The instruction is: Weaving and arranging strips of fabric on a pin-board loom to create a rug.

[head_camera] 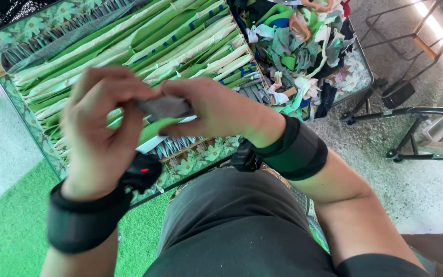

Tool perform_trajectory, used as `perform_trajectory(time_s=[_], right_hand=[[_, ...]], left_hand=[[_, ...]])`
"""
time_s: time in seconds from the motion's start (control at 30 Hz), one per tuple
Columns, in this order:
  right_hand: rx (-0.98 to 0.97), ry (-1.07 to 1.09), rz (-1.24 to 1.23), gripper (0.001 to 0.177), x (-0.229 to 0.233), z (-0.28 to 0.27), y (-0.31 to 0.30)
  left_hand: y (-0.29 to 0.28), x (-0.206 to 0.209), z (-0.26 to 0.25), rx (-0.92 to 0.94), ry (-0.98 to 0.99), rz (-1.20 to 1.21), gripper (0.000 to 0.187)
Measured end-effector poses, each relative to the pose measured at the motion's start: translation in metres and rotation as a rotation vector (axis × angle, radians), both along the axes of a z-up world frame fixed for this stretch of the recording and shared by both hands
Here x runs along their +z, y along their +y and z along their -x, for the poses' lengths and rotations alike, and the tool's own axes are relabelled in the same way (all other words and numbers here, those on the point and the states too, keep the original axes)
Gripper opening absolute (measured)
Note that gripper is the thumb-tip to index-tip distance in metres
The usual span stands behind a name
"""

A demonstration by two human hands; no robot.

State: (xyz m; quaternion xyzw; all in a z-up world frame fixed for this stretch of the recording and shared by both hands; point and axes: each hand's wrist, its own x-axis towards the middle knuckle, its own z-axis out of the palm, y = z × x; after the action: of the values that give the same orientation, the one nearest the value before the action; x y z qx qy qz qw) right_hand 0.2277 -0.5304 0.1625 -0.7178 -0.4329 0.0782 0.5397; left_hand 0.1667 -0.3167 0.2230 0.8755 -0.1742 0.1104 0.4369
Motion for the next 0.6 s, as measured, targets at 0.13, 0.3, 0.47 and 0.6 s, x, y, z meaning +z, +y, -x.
perform_trajectory(time_s=[0.13,0.3,0.47,0.6], right_hand=[[-0.174,0.261,0.08,0.038,0.002,-0.017,-0.064],[-0.572,0.219,-0.381,0.01,0.01,-0.04,-0.175],[-0.677,0.228,-0.457,0.008,-0.003,-0.058,-0.235],[-0.731,0.022,-0.085,0.013,-0.01,-0.07,-0.219]], left_hand=[[-0.047,-0.047,-0.037,0.076,0.281,0.411,0.038],[-0.079,-0.177,-0.05,-0.024,0.514,-0.197,0.015],[-0.121,-0.24,-0.052,-0.072,0.589,-0.482,0.02],[-0.14,-0.256,-0.063,-0.139,0.691,-0.702,0.026]])
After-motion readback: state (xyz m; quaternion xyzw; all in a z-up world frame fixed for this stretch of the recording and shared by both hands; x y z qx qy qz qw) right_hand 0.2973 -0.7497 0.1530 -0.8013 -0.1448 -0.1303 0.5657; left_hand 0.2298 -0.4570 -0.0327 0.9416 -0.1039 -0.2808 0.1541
